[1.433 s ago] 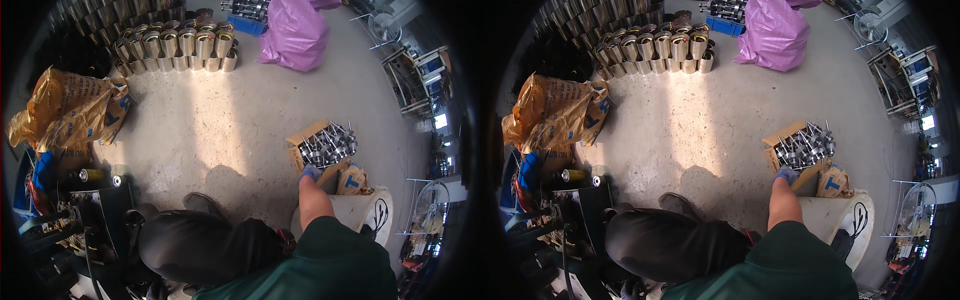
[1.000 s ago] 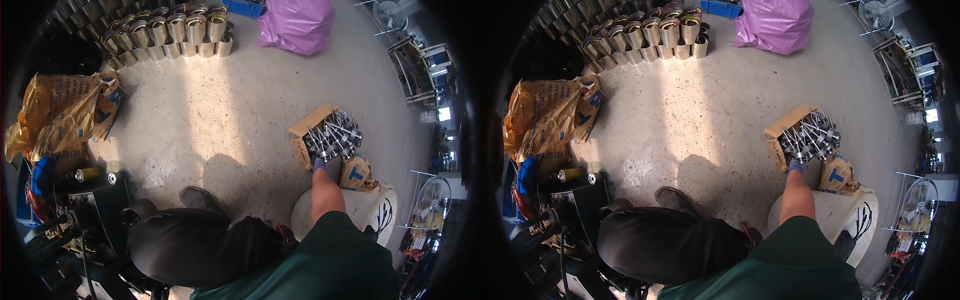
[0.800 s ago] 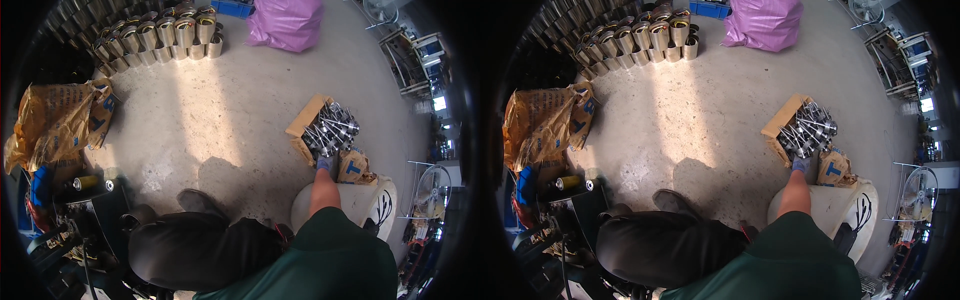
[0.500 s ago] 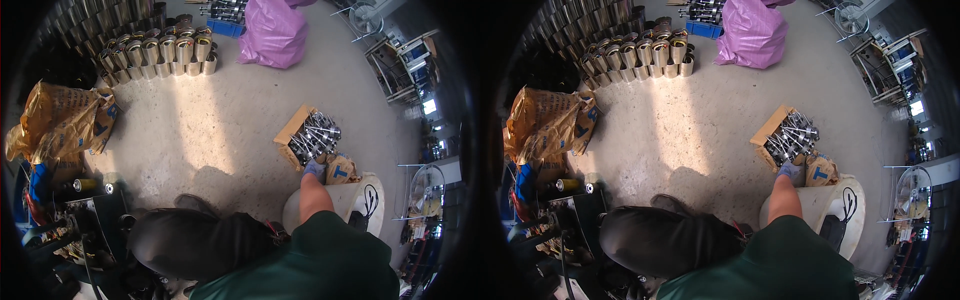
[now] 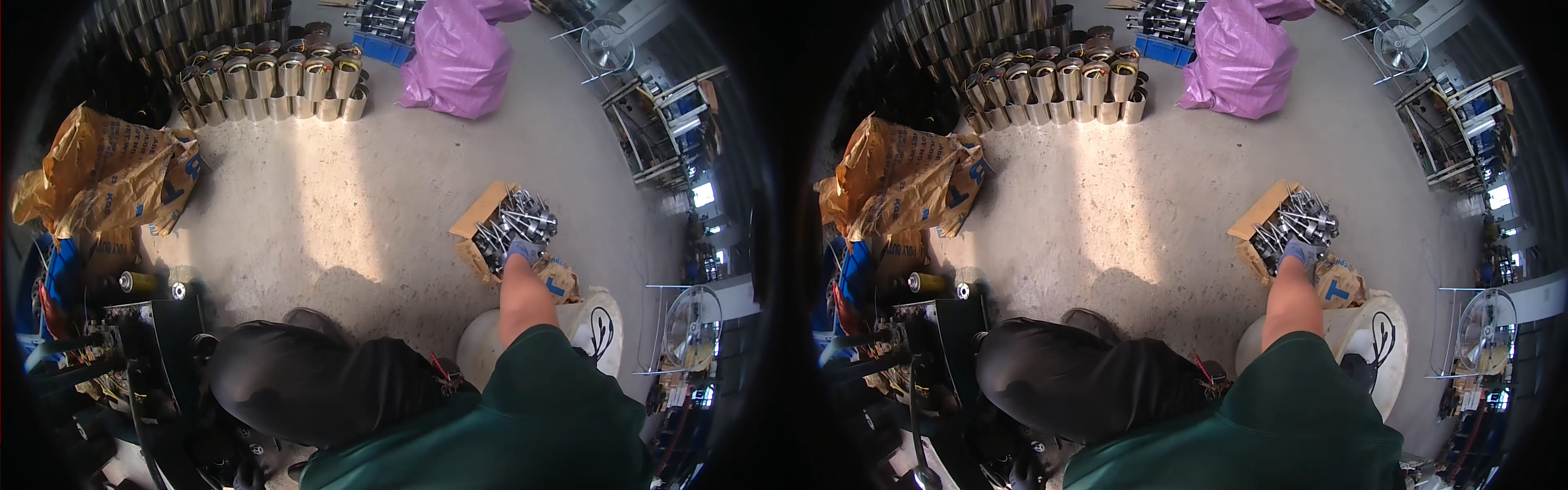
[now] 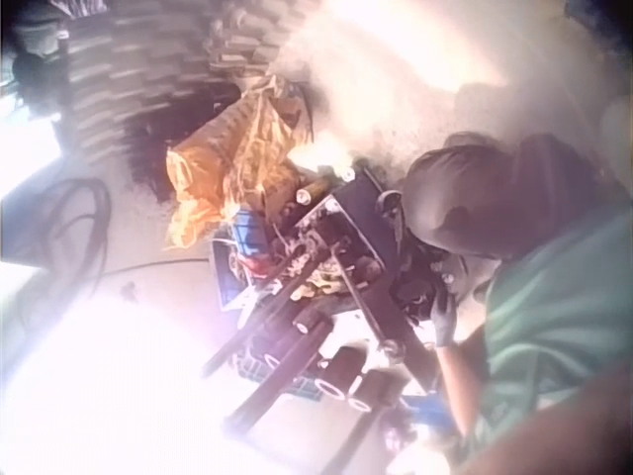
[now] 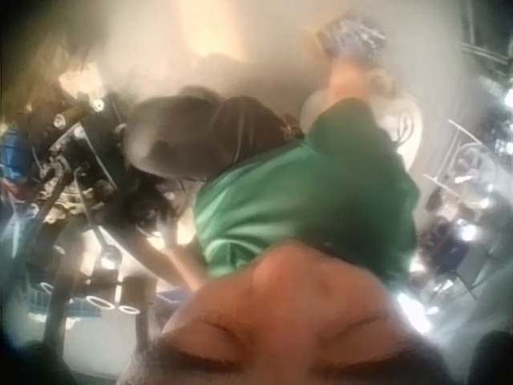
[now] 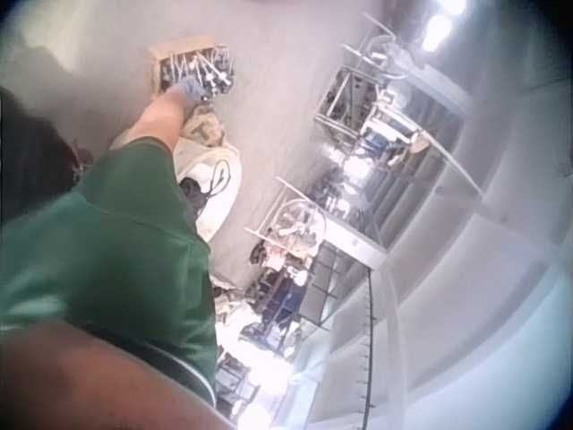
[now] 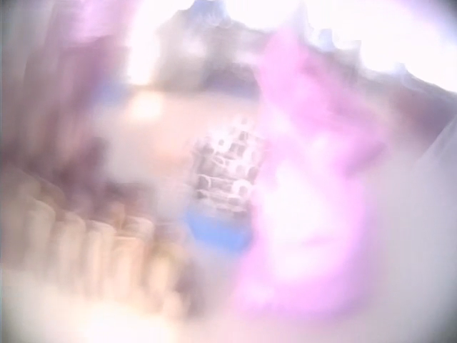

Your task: The person uses a large industrial press to reshape metal cylinders, picking them up from a bin, positioning them under the press head, and operating a lever by hand.

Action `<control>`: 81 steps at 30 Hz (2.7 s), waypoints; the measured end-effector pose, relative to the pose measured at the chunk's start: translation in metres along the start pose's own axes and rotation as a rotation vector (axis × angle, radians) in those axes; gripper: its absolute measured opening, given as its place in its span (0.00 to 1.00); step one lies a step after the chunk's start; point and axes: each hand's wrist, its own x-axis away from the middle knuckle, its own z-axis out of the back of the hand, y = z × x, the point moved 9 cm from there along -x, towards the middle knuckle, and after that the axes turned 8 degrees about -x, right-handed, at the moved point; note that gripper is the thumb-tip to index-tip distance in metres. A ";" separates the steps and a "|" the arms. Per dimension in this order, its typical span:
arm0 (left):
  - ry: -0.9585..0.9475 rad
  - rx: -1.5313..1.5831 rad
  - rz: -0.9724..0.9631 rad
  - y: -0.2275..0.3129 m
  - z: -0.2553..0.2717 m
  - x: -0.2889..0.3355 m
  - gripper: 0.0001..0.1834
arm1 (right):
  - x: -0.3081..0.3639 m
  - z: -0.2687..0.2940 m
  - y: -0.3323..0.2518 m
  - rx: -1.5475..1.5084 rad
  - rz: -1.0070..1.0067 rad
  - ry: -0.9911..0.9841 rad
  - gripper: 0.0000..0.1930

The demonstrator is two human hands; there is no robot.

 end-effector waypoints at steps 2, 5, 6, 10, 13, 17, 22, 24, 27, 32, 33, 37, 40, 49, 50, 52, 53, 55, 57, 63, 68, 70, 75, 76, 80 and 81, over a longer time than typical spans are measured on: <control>0.032 0.007 0.073 -0.006 -0.001 0.026 0.14 | 0.051 -0.001 -0.044 0.098 -0.007 -0.021 0.53; -0.039 -0.003 0.059 -0.009 -0.004 0.012 0.14 | 0.033 0.021 -0.023 0.262 -0.134 0.061 0.47; -0.036 -0.004 0.073 -0.011 -0.004 0.014 0.14 | 0.039 0.020 -0.031 0.234 -0.118 0.043 0.45; -0.033 0.001 0.114 -0.012 -0.005 0.018 0.13 | 0.044 0.027 -0.042 0.248 -0.065 0.052 0.43; -0.048 0.012 0.130 -0.011 -0.007 0.016 0.13 | 0.019 0.026 -0.031 0.288 -0.012 0.113 0.42; -0.065 0.017 0.147 -0.012 -0.017 0.006 0.13 | -0.042 0.011 -0.014 0.369 0.104 0.154 0.43; -0.091 0.023 0.194 -0.007 -0.029 -0.001 0.12 | -0.035 0.018 -0.038 0.331 0.098 0.116 0.46; -0.095 0.028 0.209 -0.005 -0.034 -0.003 0.12 | -0.034 0.017 -0.051 0.326 0.104 0.148 0.46; -0.105 0.035 0.235 0.000 -0.042 -0.008 0.12 | -0.062 0.003 -0.061 0.271 0.199 0.115 0.46; -0.131 0.043 0.290 0.003 -0.054 -0.018 0.11 | -0.116 -0.009 -0.066 0.248 0.278 0.085 0.47; -0.139 0.043 0.304 0.005 -0.057 -0.018 0.11 | -0.130 -0.008 -0.067 0.254 0.279 0.085 0.47; -0.161 0.036 0.344 0.009 -0.064 -0.022 0.11 | -0.167 -0.017 -0.079 0.328 0.340 0.013 0.44; -0.183 0.033 0.350 0.012 -0.067 -0.031 0.11 | -0.192 -0.014 -0.075 0.400 0.370 0.004 0.44; -0.187 0.123 0.310 0.001 -0.068 -0.042 0.10 | -0.265 0.019 -0.062 0.187 0.390 -0.005 0.53; -0.141 0.101 0.334 0.005 -0.056 -0.025 0.10 | -0.229 -0.010 -0.053 0.193 0.229 -0.054 0.54; -0.081 0.105 0.362 0.002 -0.046 0.002 0.10 | -0.138 -0.026 -0.056 0.190 0.209 0.101 0.55; -0.071 0.129 0.354 -0.004 -0.049 0.011 0.10 | -0.111 -0.034 -0.044 0.166 0.211 0.084 0.55; -0.012 0.186 0.363 -0.013 -0.054 0.045 0.10 | -0.042 -0.076 -0.010 0.081 0.026 0.232 0.45; 0.003 0.207 0.302 -0.021 -0.058 0.053 0.10 | 0.040 -0.099 0.033 0.073 -0.056 0.250 0.35; 0.008 0.105 0.385 -0.016 -0.050 0.057 0.12 | 0.366 -0.274 -0.043 -0.180 0.668 -0.725 0.16; 0.393 -0.021 0.292 -0.018 -0.014 0.067 0.07 | 0.707 -0.149 -0.267 -0.102 1.803 -1.322 0.12; 0.521 0.012 0.298 -0.032 -0.020 0.079 0.09 | 0.801 -0.063 -0.259 0.249 2.598 -1.274 0.10; 0.515 0.043 0.367 -0.016 -0.014 0.096 0.16 | 0.871 0.138 -0.207 0.716 3.087 -1.298 0.09; 0.433 -0.008 0.372 -0.021 -0.021 0.088 0.16 | 0.878 0.163 -0.186 0.434 3.132 -1.446 0.08; 0.607 0.137 0.368 0.002 0.014 0.112 0.16 | 0.869 0.271 -0.112 -0.236 3.070 -2.048 0.06; 0.671 0.157 0.360 0.011 0.028 0.118 0.15 | 0.870 0.291 -0.102 -0.249 3.168 -2.019 0.05</control>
